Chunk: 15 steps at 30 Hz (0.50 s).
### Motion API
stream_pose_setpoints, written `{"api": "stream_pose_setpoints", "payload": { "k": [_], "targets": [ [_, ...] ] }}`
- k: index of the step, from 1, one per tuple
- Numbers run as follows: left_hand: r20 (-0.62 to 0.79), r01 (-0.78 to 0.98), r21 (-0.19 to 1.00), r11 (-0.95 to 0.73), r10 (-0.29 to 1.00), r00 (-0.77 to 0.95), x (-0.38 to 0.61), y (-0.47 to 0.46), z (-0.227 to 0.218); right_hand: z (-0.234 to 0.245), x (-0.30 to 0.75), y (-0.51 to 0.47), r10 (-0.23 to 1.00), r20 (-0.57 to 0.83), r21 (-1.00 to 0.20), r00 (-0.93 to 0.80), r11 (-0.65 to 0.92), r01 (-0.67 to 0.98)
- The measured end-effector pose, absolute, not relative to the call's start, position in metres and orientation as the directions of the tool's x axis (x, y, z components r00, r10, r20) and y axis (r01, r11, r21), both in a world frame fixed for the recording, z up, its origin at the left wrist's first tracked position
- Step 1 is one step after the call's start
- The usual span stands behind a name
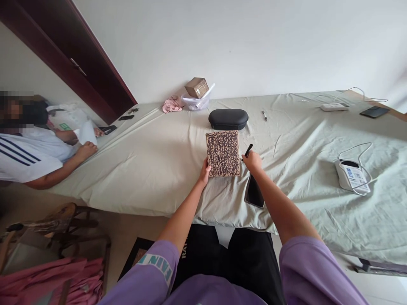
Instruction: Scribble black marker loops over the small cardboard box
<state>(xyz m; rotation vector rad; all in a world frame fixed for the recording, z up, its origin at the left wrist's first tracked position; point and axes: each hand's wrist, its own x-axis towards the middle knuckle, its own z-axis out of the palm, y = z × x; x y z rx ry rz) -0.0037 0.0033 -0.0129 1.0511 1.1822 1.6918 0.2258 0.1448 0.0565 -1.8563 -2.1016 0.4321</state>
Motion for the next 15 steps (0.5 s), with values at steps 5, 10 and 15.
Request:
{"api": "stream_pose_setpoints", "payload": {
  "k": [5,10,15],
  "targets": [
    [0.175,-0.153,0.959,-0.237,0.925,-0.336,-0.004,0.003,-0.011,0.061,0.225,0.141,0.996,0.028,-0.398,-0.08,0.085,0.914],
    [0.162,-0.136,0.967,-0.218,0.927,-0.338,-0.004,0.002,-0.009,0.07,0.222,0.142,0.997,0.023,-0.401,-0.073,0.076,0.913],
    [0.162,-0.127,0.968,-0.216,0.927,-0.339,-0.004,0.003,-0.011,0.076,0.219,0.144,0.998,-0.008,-0.391,-0.058,0.05,0.919]
  ]
}}
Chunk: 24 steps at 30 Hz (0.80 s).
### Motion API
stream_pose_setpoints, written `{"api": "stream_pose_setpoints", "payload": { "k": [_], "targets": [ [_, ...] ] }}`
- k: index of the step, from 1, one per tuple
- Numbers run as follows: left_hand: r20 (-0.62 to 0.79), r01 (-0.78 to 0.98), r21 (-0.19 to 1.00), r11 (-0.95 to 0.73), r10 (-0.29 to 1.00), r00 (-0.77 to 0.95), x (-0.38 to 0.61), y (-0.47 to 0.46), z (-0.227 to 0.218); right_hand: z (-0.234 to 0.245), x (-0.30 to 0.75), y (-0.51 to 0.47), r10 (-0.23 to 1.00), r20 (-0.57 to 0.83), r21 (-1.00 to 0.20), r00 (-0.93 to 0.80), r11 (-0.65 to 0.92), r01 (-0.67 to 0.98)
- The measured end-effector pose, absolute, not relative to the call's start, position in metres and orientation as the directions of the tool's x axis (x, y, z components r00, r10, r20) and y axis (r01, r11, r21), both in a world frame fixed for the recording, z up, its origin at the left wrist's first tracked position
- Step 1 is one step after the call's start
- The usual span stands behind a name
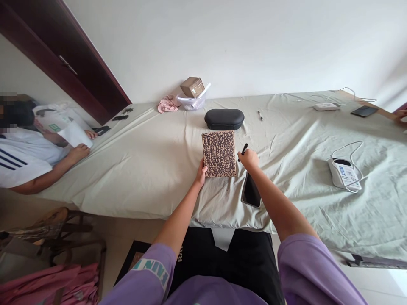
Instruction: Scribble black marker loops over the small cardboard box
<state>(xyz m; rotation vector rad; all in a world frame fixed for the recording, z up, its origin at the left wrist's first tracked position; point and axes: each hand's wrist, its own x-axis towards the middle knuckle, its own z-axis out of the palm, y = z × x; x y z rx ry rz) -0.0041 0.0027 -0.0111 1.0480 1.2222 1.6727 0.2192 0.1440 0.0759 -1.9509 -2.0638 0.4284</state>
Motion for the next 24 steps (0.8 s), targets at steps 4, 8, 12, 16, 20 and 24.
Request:
{"api": "stream_pose_setpoints", "payload": {
  "k": [4,8,12,16,20,24],
  "targets": [
    [0.165,-0.127,0.967,-0.219,0.926,-0.34,-0.004,0.003,-0.012,0.08,0.219,0.143,0.999,-0.025,-0.379,-0.043,0.03,0.925],
    [0.154,-0.108,0.973,-0.203,0.925,-0.348,-0.004,0.002,-0.009,0.088,0.222,0.14,0.999,-0.041,-0.374,-0.019,0.003,0.927],
    [0.168,-0.096,0.972,-0.214,0.921,-0.351,-0.004,-0.001,-0.006,0.1,0.227,0.137,1.0,-0.025,-0.415,-0.004,-0.006,0.91],
    [0.181,-0.119,0.964,-0.237,0.917,-0.355,-0.003,0.0,-0.007,0.109,0.237,0.133,0.999,0.038,-0.553,-0.009,0.029,0.833],
    [0.194,-0.13,0.958,-0.256,0.909,-0.368,-0.003,0.002,-0.009,0.107,0.253,0.125,0.99,0.143,-0.739,0.004,0.104,0.666],
    [0.191,-0.096,0.965,-0.244,0.905,-0.38,-0.003,0.001,-0.007,0.096,0.267,0.107,0.98,0.19,-0.907,0.06,0.152,0.392]
  ]
}}
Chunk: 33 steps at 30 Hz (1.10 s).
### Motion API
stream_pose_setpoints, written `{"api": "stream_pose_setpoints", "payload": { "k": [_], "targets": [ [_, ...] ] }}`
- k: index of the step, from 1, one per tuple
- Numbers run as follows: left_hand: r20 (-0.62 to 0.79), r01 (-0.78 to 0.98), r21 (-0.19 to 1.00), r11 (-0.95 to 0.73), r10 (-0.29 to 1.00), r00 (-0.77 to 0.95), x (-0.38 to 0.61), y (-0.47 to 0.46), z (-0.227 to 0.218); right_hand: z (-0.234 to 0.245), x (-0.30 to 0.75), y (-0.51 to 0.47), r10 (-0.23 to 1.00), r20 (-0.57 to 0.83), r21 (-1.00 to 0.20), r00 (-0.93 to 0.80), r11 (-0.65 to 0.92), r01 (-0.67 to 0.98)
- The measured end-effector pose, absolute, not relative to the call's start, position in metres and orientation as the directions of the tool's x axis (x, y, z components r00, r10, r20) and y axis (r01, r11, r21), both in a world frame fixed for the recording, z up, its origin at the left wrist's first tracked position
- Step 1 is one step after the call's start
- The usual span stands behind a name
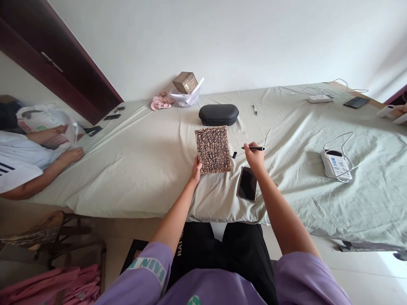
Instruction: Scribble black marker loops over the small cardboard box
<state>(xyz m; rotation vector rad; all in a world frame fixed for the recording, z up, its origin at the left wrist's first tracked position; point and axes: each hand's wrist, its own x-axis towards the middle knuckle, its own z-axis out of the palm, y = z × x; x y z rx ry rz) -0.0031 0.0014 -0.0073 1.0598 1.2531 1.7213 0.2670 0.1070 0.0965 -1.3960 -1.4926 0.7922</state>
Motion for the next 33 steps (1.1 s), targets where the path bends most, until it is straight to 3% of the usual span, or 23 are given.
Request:
{"api": "stream_pose_setpoints", "payload": {
  "k": [5,10,16,25,33],
  "targets": [
    [0.189,-0.087,0.968,-0.237,0.909,-0.371,-0.004,-0.002,-0.005,0.087,0.271,0.08,0.961,0.275,-0.939,-0.015,0.272,0.212],
    [0.21,-0.067,0.965,-0.253,0.902,-0.376,-0.005,-0.003,-0.006,0.07,0.27,0.067,0.917,0.399,-0.869,0.009,0.375,0.322],
    [0.229,-0.084,0.956,-0.28,0.897,-0.377,-0.004,-0.002,-0.007,0.042,0.283,0.059,0.852,0.484,-0.737,-0.202,0.521,0.43],
    [0.223,-0.073,0.96,-0.271,0.895,-0.387,-0.005,0.001,-0.008,0.049,0.273,0.055,0.858,0.492,-0.782,-0.147,0.51,0.357],
    [0.194,-0.104,0.962,-0.251,0.904,-0.382,-0.004,-0.001,-0.006,0.077,0.246,0.039,0.868,0.493,-0.848,-0.056,0.494,0.195]
  ]
}}
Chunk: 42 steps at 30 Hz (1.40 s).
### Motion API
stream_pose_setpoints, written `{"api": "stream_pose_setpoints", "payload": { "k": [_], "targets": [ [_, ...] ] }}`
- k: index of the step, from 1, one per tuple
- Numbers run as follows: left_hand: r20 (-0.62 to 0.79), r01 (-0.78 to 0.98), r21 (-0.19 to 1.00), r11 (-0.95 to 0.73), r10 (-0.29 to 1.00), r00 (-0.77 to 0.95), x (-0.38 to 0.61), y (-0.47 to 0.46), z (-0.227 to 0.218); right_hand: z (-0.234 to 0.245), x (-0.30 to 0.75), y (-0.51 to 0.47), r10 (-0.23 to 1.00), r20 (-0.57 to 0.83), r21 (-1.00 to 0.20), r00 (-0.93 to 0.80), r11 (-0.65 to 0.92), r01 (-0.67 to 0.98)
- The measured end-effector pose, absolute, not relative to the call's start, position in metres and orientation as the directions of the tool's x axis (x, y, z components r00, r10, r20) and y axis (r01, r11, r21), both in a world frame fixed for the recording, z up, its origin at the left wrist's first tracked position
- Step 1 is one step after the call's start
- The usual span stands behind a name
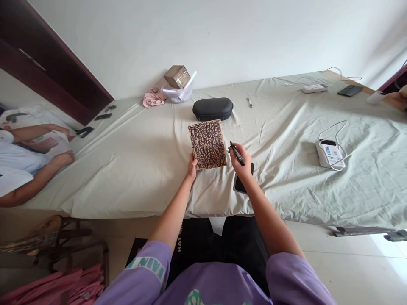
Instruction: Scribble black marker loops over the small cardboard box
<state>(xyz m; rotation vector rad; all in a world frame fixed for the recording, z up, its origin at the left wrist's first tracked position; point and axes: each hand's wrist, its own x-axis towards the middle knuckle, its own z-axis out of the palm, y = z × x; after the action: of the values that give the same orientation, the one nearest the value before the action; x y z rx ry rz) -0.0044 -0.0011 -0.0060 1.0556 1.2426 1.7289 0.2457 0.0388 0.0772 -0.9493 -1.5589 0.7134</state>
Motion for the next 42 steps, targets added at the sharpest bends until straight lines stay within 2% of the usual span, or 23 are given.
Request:
{"api": "stream_pose_setpoints", "payload": {
  "k": [3,8,14,20,28,35,42],
  "targets": [
    [0.169,-0.118,0.966,-0.228,0.91,-0.38,-0.002,-0.004,-0.002,0.095,0.24,0.032,0.869,0.494,-0.849,-0.04,0.491,0.194],
    [0.163,-0.135,0.964,-0.229,0.911,-0.379,0.0,-0.004,-0.001,0.12,0.22,0.021,0.803,0.593,-0.786,-0.057,0.592,0.179],
    [0.183,-0.138,0.959,-0.249,0.911,-0.369,-0.001,-0.002,-0.005,0.124,0.179,0.037,0.788,0.611,-0.782,-0.076,0.615,0.099],
    [0.224,-0.115,0.953,-0.281,0.907,-0.358,-0.002,-0.003,-0.005,0.127,0.147,0.077,0.654,0.747,-0.634,-0.12,0.755,0.167],
    [0.203,-0.1,0.962,-0.253,0.912,-0.357,-0.004,-0.004,-0.003,0.103,0.139,0.087,0.678,0.72,-0.662,-0.148,0.735,0.15],
    [0.219,-0.092,0.959,-0.267,0.908,-0.359,-0.005,-0.002,-0.008,0.106,0.135,0.086,0.681,0.716,-0.641,-0.154,0.728,0.242],
    [0.238,-0.085,0.955,-0.285,0.904,-0.355,-0.006,-0.002,-0.012,0.102,0.133,0.086,0.717,0.685,-0.682,-0.13,0.694,0.23]
  ]
}}
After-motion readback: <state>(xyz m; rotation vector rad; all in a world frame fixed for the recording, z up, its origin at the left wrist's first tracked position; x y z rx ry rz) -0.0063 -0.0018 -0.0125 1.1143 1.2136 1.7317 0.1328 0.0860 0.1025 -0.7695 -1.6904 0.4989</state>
